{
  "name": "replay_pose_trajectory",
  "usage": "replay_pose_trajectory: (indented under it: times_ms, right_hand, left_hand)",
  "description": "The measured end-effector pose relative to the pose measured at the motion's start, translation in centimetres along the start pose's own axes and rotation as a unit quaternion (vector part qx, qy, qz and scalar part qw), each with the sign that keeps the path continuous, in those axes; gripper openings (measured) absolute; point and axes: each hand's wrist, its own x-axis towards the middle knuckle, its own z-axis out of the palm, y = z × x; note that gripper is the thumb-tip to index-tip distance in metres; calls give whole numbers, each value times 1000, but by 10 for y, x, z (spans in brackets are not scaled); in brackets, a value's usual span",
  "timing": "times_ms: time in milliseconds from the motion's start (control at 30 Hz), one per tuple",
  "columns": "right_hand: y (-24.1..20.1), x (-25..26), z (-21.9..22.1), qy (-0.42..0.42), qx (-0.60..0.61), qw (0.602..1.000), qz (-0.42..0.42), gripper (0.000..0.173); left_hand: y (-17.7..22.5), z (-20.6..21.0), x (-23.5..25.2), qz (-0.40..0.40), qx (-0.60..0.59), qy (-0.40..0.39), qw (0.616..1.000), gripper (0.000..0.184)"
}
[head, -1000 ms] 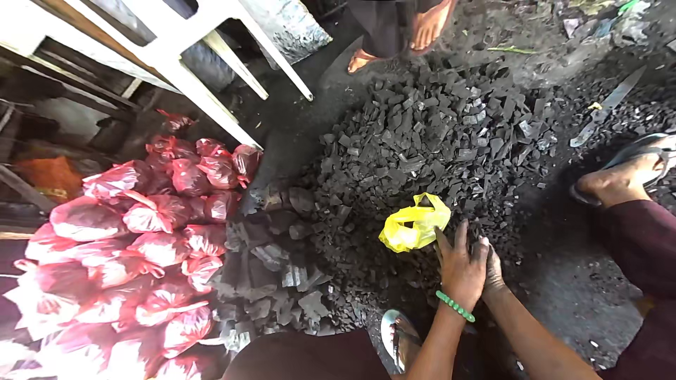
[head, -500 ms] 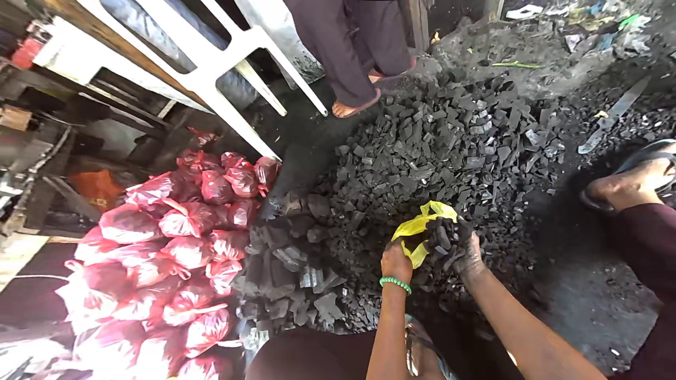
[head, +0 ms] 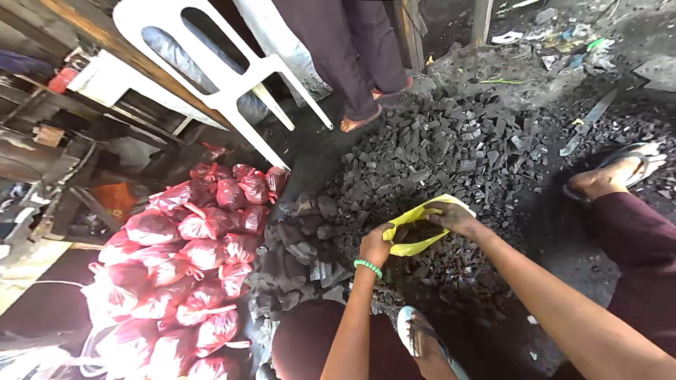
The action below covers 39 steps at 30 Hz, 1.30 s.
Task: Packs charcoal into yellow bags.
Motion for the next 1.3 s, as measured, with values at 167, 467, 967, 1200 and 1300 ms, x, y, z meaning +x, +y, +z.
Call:
replay_pose_trajectory:
  times_ms: [167,467,967,1200,1300]
  right_hand:
    - [6,-17,-24,103,235,965,-58,22]
    - [42,8,56,52,40,998,18,43]
    - [88,0,66,-162,-261,951,41,45]
    - [116,-1,6,110,176,971,117,23]
    - [54,-9,-4,201,516,833,11,17]
  left_hand:
    - [38,-26,-18,76,-315,104,940,36]
    - [44,-120,-56,82,-586,124,797,30]
    - [30,-109,-46,35,-518,117,846,38]
    - [48,-95,-39,33,-543,78,836,46]
    - [65,-78,-34,21,-519,55,853,51]
